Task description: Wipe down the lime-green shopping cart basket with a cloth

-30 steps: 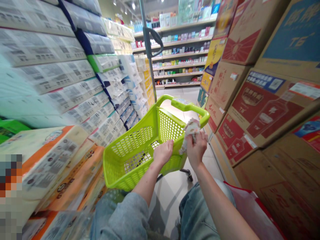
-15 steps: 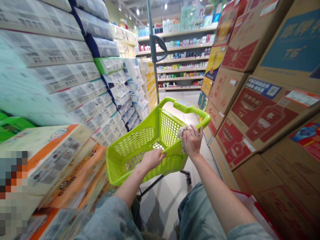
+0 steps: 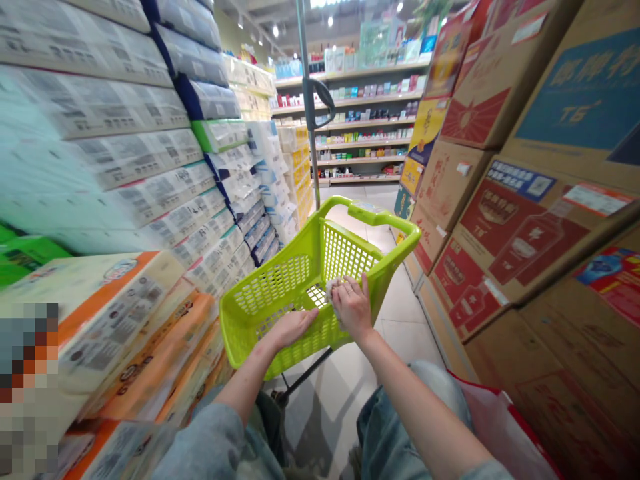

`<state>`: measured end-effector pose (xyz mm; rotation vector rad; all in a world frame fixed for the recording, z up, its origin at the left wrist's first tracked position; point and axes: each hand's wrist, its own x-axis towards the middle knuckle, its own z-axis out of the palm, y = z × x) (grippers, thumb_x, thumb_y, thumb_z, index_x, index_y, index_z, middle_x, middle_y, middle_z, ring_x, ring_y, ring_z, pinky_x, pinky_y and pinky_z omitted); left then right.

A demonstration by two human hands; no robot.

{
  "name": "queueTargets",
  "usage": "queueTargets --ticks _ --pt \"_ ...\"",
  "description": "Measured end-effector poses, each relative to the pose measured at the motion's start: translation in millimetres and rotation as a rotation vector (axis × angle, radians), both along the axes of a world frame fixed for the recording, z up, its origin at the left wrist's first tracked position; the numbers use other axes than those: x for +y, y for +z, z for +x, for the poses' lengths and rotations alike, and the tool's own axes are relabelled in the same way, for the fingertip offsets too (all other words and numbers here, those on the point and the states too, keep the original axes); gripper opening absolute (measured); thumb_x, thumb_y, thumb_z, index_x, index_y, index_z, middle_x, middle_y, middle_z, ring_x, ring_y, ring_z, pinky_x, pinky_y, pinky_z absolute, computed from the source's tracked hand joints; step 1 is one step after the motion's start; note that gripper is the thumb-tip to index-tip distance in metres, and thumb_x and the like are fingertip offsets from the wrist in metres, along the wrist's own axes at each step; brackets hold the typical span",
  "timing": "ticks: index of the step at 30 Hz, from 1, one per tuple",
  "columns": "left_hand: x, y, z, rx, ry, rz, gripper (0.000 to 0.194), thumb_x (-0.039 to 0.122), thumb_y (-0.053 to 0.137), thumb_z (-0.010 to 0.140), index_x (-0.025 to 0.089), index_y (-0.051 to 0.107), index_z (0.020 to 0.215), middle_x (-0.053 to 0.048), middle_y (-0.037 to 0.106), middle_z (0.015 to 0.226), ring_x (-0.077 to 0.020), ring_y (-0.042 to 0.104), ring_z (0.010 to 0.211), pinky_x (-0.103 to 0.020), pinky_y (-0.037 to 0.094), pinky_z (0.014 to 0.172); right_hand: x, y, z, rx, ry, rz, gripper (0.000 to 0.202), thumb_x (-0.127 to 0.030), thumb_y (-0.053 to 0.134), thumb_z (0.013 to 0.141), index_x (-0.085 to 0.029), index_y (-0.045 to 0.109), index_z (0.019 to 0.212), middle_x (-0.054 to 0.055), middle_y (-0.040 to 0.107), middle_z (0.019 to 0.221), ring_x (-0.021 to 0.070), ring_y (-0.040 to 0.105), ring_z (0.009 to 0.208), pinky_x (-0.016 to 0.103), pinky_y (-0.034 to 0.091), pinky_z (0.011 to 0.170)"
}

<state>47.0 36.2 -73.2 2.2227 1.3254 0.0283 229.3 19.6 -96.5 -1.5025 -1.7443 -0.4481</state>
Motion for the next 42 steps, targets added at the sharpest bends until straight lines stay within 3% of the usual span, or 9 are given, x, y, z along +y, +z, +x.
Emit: queueTargets --ticks 3,7,10,14,17,26,31,37,42 --pt "0 -2.1 1 -0.031 0.036 0.004 0.072 0.057 0.008 0.088 0.016 0.067 0.09 -0.01 0.067 0.105 -0.0222 0.058 0.102 -0.028 0.039 0.088 -5 -4.8 -7 0.001 0.078 0.002 0.022 -0.022 0.04 0.091 -0.018 0.061 0.087 0.005 0.068 0.097 0.018 0.053 0.108 0.048 0.015 0.109" --pt "3 -4.8 2 -0.052 0.067 -0.001 0.072 0.056 0.009 0.089 0.013 0.067 0.092 -0.013 0.066 0.105 -0.0228 0.059 0.1 -0.028 0.039 0.088 -13 -0.9 22 0.107 0.132 0.077 0.023 -0.024 0.038 0.09 -0.018 0.06 0.085 0.006 0.066 0.096 0.0173 0.054 0.102 0.042 0.03 0.103" --pt "4 -3.4 3 -0.048 0.067 0.009 0.072 0.057 0.009 0.088 0.014 0.067 0.093 -0.013 0.067 0.104 -0.0232 0.059 0.1 -0.028 0.04 0.087 -19 1.5 55 0.381 -0.075 0.12 0.029 -0.029 0.033 0.092 -0.016 0.058 0.086 0.008 0.064 0.086 0.0177 0.057 0.087 0.033 0.043 0.082" --pt "4 -0.1 6 -0.03 0.068 0.024 0.074 0.059 0.009 0.087 0.015 0.068 0.091 -0.012 0.068 0.1 -0.0231 0.061 0.096 -0.027 0.041 0.085 -17 1.3 80 0.584 -0.27 0.078 0.032 -0.038 0.037 0.09 -0.016 0.057 0.096 0.008 0.064 0.089 0.0189 0.058 0.082 0.03 0.043 0.074" --pt "3 -0.3 9 -0.012 0.075 0.031 0.076 0.06 0.007 0.087 0.016 0.068 0.09 -0.012 0.068 0.1 -0.0234 0.061 0.096 -0.027 0.041 0.085 -13 -0.8 72 0.575 -0.195 0.028 0.033 -0.039 0.039 0.088 -0.017 0.058 0.102 0.009 0.065 0.098 0.0191 0.059 0.089 0.029 0.043 0.077" --pt "5 -4.4 15 0.042 0.101 0.049 0.082 0.063 0.001 0.085 0.014 0.068 0.086 -0.014 0.069 0.096 -0.0256 0.06 0.098 -0.03 0.042 0.083 -19 -14.8 -11 0.388 0.055 -0.148 0.023 -0.027 0.042 0.088 -0.018 0.061 0.097 0.006 0.065 0.093 0.0148 0.061 0.083 0.023 0.043 0.073" --pt "5 -5.3 13 -0.01 0.103 0.044 0.085 0.063 0.0 0.085 0.013 0.067 0.095 -0.016 0.066 0.105 -0.0264 0.057 0.106 -0.031 0.04 0.088 -16 -1.6 7 0.301 0.026 -0.192 0.023 -0.031 0.044 0.089 -0.021 0.062 0.097 0.004 0.066 0.094 0.0146 0.06 0.086 0.023 0.041 0.075" --pt "5 -6.2 14 -0.002 0.116 0.043 0.08 0.061 0.003 0.086 0.015 0.068 0.093 -0.013 0.066 0.107 -0.0251 0.057 0.108 -0.03 0.039 0.091 6 26.8 52 0.261 -0.159 -0.232 0.027 -0.037 0.044 0.088 -0.022 0.065 0.095 0.003 0.066 0.09 0.0156 0.058 0.081 0.024 0.036 0.065" --pt "5 -5.3 16 0.027 0.135 0.017 0.074 0.062 0.008 0.086 0.018 0.066 0.097 -0.011 0.065 0.111 -0.025 0.054 0.112 -0.03 0.037 0.093 7 27.4 40 0.216 -0.263 -0.23 0.026 -0.032 0.042 0.089 -0.021 0.065 0.096 0.005 0.066 0.084 0.016 0.057 0.075 0.025 0.034 0.062"
